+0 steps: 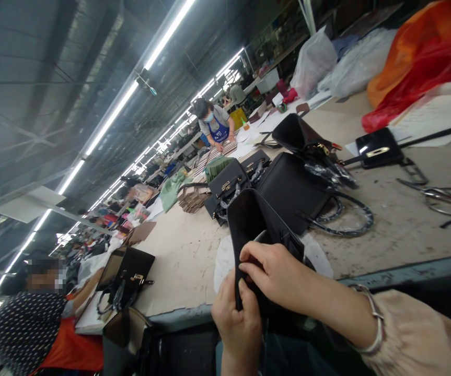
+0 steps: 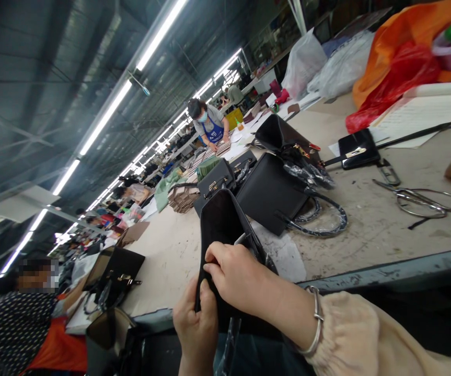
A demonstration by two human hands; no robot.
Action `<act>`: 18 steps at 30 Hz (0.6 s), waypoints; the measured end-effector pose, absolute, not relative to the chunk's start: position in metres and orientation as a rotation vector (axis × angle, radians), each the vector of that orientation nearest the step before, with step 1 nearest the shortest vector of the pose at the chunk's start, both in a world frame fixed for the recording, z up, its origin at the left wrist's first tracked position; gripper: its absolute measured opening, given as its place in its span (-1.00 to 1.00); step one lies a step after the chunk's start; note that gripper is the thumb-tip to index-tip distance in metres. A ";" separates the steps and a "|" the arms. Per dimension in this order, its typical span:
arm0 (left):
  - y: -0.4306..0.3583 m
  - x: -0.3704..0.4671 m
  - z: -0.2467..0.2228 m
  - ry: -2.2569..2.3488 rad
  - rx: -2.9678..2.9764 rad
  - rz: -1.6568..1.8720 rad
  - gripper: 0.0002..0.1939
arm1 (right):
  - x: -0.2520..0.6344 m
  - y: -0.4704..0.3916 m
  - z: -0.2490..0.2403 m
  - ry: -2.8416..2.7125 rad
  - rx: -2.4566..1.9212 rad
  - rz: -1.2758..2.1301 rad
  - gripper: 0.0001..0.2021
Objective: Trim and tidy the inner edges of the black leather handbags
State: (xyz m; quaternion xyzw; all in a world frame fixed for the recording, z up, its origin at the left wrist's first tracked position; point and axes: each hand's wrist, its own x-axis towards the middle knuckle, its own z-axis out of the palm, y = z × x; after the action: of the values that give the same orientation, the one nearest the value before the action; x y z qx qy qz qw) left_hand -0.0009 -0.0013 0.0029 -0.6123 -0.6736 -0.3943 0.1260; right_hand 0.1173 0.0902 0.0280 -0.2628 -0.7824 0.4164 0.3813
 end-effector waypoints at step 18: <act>-0.001 0.003 0.011 -1.977 -1.821 -1.046 -0.73 | 0.128 0.079 0.038 -2.429 -0.400 0.223 -0.90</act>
State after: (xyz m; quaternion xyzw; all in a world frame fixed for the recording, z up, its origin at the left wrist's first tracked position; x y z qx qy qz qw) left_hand 0.0027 -0.0006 0.0112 -0.6262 -0.6798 -0.3596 0.1284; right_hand 0.1283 0.0790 0.0376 -0.1529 -0.9280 0.0851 0.3289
